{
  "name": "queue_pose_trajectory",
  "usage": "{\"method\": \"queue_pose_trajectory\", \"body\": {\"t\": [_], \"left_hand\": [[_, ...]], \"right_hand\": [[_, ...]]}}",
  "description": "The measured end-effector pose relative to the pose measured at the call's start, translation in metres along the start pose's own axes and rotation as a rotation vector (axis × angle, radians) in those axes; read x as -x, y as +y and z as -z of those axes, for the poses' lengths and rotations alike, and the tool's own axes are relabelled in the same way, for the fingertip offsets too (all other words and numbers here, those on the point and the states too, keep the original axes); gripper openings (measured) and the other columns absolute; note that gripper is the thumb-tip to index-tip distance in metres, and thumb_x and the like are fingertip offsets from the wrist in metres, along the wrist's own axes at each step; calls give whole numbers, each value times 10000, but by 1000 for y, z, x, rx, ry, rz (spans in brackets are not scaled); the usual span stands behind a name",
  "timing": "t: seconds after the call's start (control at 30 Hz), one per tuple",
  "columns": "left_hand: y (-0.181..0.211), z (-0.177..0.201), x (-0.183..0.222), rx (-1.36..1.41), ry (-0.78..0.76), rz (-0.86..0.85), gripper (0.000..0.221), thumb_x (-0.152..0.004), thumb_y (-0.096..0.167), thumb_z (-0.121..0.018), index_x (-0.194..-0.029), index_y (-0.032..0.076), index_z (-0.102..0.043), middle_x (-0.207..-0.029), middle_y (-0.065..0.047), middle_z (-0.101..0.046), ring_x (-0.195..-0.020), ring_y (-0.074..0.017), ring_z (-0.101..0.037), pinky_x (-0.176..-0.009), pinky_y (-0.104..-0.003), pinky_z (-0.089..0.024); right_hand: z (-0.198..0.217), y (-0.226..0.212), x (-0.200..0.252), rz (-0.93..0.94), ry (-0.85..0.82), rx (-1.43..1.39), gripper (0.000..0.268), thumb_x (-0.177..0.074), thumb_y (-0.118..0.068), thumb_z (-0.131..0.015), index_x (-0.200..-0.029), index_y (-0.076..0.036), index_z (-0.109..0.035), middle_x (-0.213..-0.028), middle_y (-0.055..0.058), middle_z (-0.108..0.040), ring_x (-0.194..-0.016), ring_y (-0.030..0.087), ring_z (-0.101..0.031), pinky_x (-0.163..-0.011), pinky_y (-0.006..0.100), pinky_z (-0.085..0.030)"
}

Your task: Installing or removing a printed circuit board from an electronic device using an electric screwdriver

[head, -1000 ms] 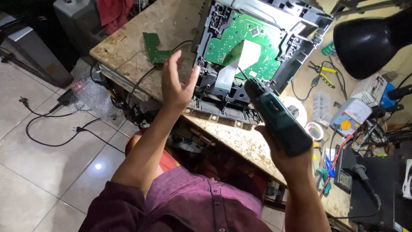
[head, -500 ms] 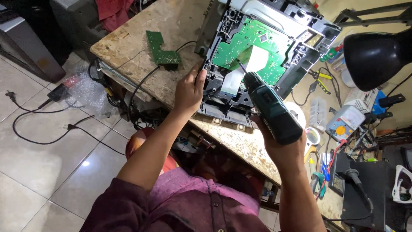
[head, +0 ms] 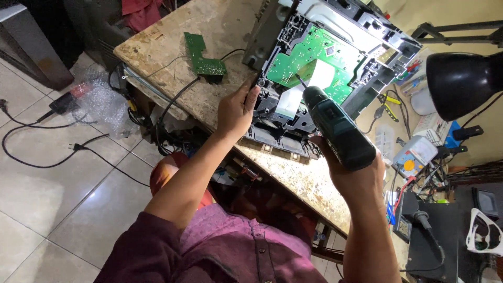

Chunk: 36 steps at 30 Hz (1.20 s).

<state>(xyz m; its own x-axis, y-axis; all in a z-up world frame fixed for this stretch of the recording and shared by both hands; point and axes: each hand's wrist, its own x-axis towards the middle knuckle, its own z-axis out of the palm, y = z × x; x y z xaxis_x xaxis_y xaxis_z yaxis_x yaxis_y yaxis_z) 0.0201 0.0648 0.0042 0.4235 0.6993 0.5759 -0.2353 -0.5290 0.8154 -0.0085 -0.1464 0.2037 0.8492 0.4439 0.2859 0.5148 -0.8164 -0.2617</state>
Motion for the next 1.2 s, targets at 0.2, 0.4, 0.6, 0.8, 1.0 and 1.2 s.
{"method": "queue_pose_trajectory", "body": {"t": [0.2,0.4,0.6,0.8,1.0,1.2], "left_hand": [[-3,-1,0,-1,27,-34,355,-1071,399,-573,-1275,149,-722,-751,-227,-722,-757,-425,-731,-560,-506,-560],[-3,0,0,23,22,-37,336,-1074,380,-571,-1288,167,-720,-773,-216,-737,-750,-415,-736,-570,-496,-579],[-2,-1,0,15,36,-34,330,-1062,366,-603,-1257,134,-733,-779,-215,-743,-748,-406,-741,-552,-477,-577],[-4,-2,0,39,36,-55,319,-1070,328,-593,-1259,109,-729,-810,-235,-744,-758,-436,-734,-568,-496,-582],[2,2,0,39,30,-44,336,-1077,352,-576,-1260,114,-727,-813,-226,-749,-748,-416,-744,-578,-485,-595],[2,3,1,-33,27,-23,349,-1088,392,-526,-1281,162,-705,-800,-214,-743,-752,-410,-738,-614,-517,-587]], "right_hand": [[3,-7,-2,-72,-54,20,400,-923,-426,-829,-993,-38,-766,-884,223,-749,-895,467,-718,-734,514,-533],[2,-5,-5,-82,-55,22,424,-916,-450,-825,-1030,-45,-776,-937,233,-754,-946,462,-714,-753,530,-534],[3,-5,-3,-84,-46,-33,409,-897,-415,-858,-1032,-39,-773,-944,235,-755,-945,457,-722,-763,521,-541],[2,-6,-4,-70,-65,-39,418,-922,-419,-824,-1064,-30,-770,-949,234,-759,-945,466,-721,-772,518,-541],[0,-4,-4,-51,-58,-48,386,-892,-374,-860,-1036,-27,-769,-932,235,-758,-938,458,-724,-772,515,-542],[-11,22,2,113,14,-35,391,-907,-372,-865,-981,-5,-749,-906,208,-755,-953,436,-727,-853,498,-543]]}}
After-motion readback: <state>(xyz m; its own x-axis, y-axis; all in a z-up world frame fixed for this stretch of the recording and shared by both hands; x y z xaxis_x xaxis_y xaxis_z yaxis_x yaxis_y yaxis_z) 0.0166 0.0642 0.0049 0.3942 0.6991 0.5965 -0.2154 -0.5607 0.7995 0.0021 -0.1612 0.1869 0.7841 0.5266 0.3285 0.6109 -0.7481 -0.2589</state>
